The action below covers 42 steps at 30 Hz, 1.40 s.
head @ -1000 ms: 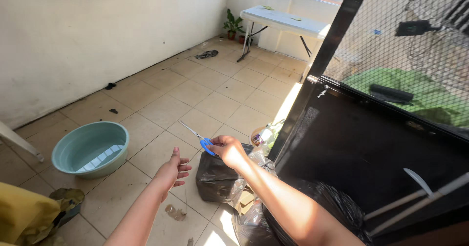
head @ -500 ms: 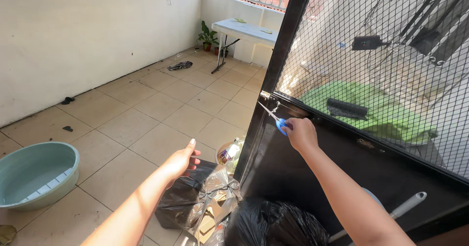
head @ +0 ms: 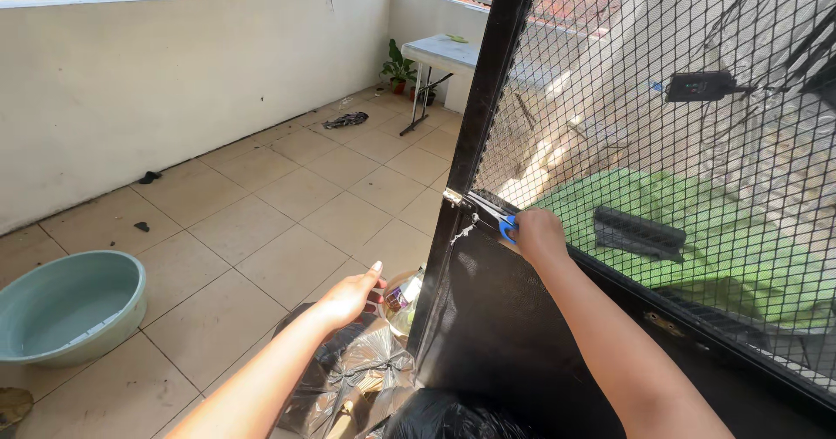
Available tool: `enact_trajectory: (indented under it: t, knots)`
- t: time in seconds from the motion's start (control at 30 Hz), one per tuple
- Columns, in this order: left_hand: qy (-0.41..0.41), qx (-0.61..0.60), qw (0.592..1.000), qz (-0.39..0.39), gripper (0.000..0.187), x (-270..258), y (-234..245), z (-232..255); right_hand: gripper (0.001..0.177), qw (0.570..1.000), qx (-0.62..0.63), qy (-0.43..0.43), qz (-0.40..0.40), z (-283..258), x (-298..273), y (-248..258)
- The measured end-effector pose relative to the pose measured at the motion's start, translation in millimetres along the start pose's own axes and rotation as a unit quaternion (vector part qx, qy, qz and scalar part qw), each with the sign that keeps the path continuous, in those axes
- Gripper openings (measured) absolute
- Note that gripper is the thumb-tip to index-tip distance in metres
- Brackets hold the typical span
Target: The person opens a trash bag, gathers plastic trash into it, cuts and tears cardboard boxes using scissors and by hand, and packs the cardboard pieces into the bag.
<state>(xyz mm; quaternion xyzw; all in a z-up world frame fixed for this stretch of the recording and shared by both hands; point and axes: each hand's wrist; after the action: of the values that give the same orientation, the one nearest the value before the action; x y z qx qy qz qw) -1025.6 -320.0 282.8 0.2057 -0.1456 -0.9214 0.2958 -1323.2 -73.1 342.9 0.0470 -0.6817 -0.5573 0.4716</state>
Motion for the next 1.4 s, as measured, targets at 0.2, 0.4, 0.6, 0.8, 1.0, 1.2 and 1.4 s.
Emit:
enact_trajectory:
  t: [0.2, 0.4, 0.6, 0.8, 1.0, 1.2, 1.4]
  knots:
    - [-0.007, 0.010, 1.000, -0.003, 0.069, 9, -8, 9, 0.027, 0.997, 0.074, -0.027, -0.012, -4, 1, -2]
    - [0.011, 0.017, 1.000, 0.003, 0.068, 9, -20, 18, 0.016, 0.998, 0.049, -0.015, -0.021, 4, 3, -27]
    - [0.003, 0.009, 1.000, 0.006, 0.069, 11, -20, 16, 0.014, 0.995, 0.072, -0.035, -0.062, 4, 6, -28]
    - [0.022, 0.006, 1.000, 0.010, 0.068, 9, -15, 11, 0.023, 0.994, 0.065, -0.062, -0.057, -4, -3, -10]
    - [0.026, 0.014, 0.999, 0.019, 0.067, 3, -12, 16, 0.026, 0.992, 0.066, -0.086, -0.061, -15, 1, -2]
    - [0.033, 0.007, 0.999, 0.027, 0.068, -6, -6, 18, 0.029, 0.992, 0.068, -0.084, -0.063, -18, 2, 2]
    - [0.037, -0.005, 0.999, 0.039, 0.067, -9, 6, 12, 0.040, 0.991, 0.083, -0.093, -0.049, -19, 9, -1]
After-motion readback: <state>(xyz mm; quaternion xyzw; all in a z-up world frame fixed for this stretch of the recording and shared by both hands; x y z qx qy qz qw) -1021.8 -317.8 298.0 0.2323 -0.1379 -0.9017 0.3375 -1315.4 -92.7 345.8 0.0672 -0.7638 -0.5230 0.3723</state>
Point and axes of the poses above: each hand's wrist, its own x-axis towards the middle knuckle, its own y-axis out of the back of the hand, z = x × y, and after that the axes turned 13 degrees about z, right-handed
